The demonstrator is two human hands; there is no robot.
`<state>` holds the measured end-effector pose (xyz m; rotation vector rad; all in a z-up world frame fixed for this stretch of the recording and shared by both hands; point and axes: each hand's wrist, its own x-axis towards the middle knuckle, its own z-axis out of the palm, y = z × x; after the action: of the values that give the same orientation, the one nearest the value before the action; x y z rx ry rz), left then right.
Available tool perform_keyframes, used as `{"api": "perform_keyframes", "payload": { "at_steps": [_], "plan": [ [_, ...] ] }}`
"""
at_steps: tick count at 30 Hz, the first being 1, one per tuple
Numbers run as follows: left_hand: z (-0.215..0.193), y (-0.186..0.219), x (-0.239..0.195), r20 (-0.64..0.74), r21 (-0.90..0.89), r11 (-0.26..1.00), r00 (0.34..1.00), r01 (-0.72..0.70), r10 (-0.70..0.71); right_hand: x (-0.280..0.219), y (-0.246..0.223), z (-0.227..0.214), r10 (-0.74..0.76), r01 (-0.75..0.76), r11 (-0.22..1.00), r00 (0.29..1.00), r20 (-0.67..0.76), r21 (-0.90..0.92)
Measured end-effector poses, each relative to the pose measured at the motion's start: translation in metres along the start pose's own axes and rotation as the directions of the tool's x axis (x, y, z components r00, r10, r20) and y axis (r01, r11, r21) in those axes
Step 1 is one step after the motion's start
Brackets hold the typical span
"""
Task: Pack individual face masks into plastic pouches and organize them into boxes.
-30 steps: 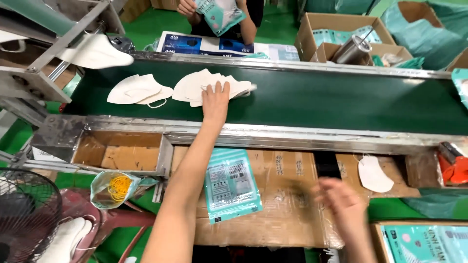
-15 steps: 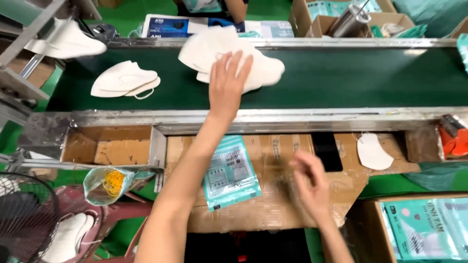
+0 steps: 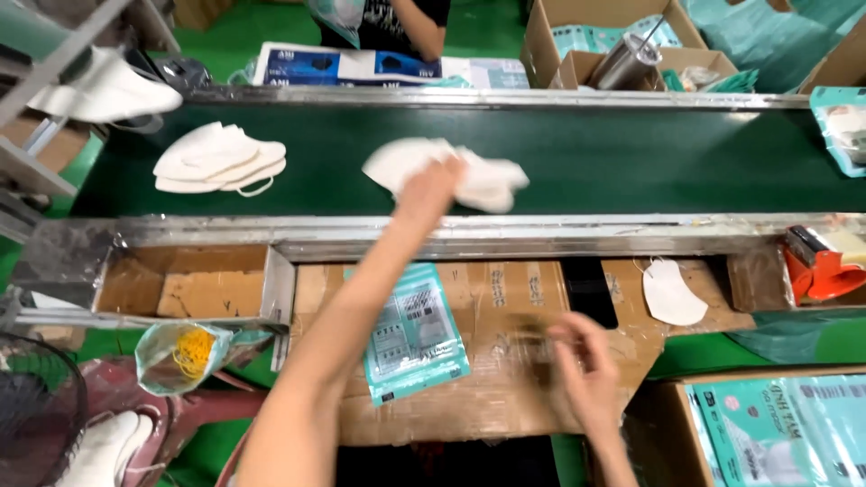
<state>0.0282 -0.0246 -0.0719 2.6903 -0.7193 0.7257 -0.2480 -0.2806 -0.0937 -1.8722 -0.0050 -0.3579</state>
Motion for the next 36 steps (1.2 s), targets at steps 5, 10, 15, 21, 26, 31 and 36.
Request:
{"api": "perform_keyframes", "payload": {
  "at_steps": [5, 10, 15, 21, 26, 31, 36],
  "plan": [
    [-0.067, 0.119, -0.082, 0.003, -0.419, 0.818, 0.9, -0.394, 0.435, 0.022, -0.055, -0.018, -0.357, 0.299, 0.904, 0.921, -0.154, -0.306],
    [-0.125, 0.172, -0.139, 0.012, -0.608, 0.718, 0.901, -0.338, 0.434, -0.007, 0.002, -0.035, -0.28, 0.309, 0.916, 0.949, 0.143, -0.255],
    [-0.109, 0.163, -0.162, 0.209, -0.833, 0.539, 0.973, 0.126, 0.096, -0.016, -0.002, -0.028, 0.02, -0.024, 0.999, 0.986, 0.167, 0.022],
    [-0.025, 0.164, -0.205, 0.41, -0.777, 0.517, 0.912, 0.36, -0.019, -0.014, 0.018, 0.0, -0.002, 0.033, 0.987, 0.982, 0.19, -0.16],
    [-0.025, 0.173, -0.209, 0.391, -0.778, 0.49, 0.913, 0.394, -0.114, -0.022, 0.017, 0.012, -0.02, -0.009, 0.992, 0.972, 0.235, 0.125],
    [-0.038, 0.171, -0.199, 0.189, -0.82, 0.538, 0.979, 0.197, -0.069, -0.032, 0.04, 0.011, 0.182, -0.228, 0.943, 0.963, 0.199, 0.243],
    [-0.031, 0.185, -0.206, 0.313, -0.865, 0.335, 0.924, 0.373, -0.221, -0.017, -0.002, 0.021, -0.121, 0.133, 0.988, 0.982, 0.143, -0.078]
  ]
}}
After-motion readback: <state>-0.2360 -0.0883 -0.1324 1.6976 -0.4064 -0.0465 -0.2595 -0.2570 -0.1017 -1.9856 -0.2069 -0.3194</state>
